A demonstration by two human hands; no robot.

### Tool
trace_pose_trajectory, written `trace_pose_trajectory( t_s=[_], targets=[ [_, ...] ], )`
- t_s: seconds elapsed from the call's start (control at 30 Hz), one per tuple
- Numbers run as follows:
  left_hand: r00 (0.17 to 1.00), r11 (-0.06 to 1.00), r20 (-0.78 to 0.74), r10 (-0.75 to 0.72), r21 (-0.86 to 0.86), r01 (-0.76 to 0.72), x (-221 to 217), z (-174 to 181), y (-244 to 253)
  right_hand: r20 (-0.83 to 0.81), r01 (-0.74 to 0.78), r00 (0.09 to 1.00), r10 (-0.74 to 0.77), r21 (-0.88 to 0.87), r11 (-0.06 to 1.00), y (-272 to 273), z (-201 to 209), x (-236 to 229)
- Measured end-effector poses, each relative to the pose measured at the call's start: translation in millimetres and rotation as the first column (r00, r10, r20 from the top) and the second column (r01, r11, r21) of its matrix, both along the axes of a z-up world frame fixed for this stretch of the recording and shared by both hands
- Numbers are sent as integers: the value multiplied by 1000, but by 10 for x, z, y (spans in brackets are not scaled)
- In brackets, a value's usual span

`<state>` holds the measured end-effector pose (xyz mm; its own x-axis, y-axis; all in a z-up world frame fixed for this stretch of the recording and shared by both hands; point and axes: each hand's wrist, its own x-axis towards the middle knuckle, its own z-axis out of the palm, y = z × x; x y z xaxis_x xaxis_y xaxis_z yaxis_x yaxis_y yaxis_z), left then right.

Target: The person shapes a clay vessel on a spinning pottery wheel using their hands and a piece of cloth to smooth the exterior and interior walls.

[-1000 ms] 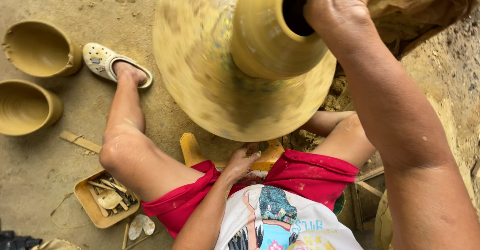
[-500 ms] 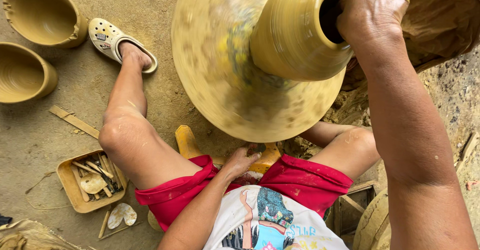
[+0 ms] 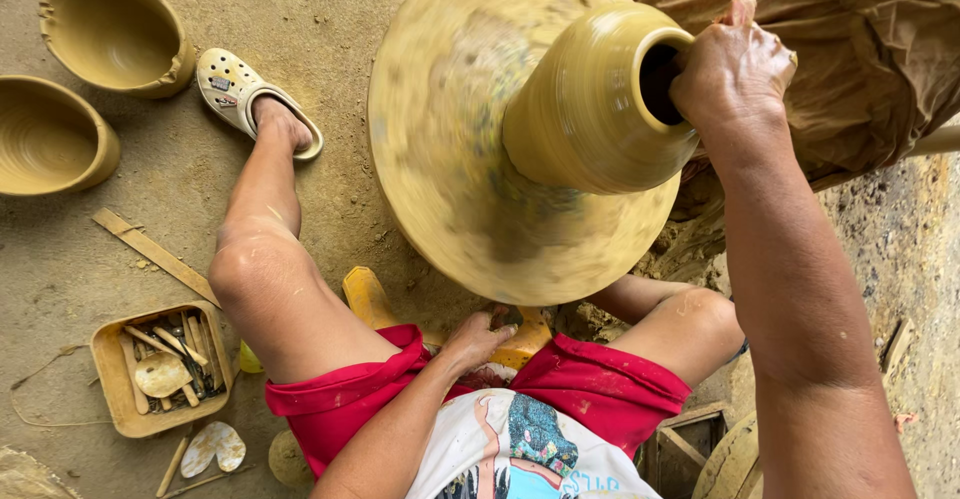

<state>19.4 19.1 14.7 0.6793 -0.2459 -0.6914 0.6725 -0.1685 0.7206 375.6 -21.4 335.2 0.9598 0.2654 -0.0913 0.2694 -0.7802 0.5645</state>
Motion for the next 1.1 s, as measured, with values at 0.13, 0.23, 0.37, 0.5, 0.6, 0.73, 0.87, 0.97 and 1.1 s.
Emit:
trace_pose_trajectory(
  t_s=[0.13,0.23,0.37,0.5,0.6,0.73,0.87,0.97,1.1],
  targets=[
    [983,989,133,125,-95,-113,-11,-95,-41,-22,47,999,-47,-7,999,24,6,-25],
    [976,988,164,141,-93,-127,-26,-180,-90,-25,43,999,-43,22,999,9,23,-56],
    [980,991,153,127,-68,-118,-21,-196,-111,-13,28,1000,-27,76,997,-22,22,-44],
    [982,991,147,121,-68,-112,-22,-161,-97,9,-3,1000,2,74,997,-95,-22,-14],
    [984,994,143,107,-50,-101,-20,-147,-96,18,-2,1000,1,69,998,-117,-40,4],
    [987,995,129,98,-46,-93,-17,-147,-95,9,7,1000,-7,64,998,-94,-30,32],
    [982,993,151,111,-51,-104,-14,-145,-91,-10,14,1000,-14,18,1000,-9,33,-17],
    [981,993,158,113,-52,-106,-19,-121,-65,-8,23,1000,-23,-38,999,96,144,-122],
    [980,996,178,93,-14,-92,-50,-142,-15,-26,8,1000,-5,99,995,89,510,-249]
  ],
)
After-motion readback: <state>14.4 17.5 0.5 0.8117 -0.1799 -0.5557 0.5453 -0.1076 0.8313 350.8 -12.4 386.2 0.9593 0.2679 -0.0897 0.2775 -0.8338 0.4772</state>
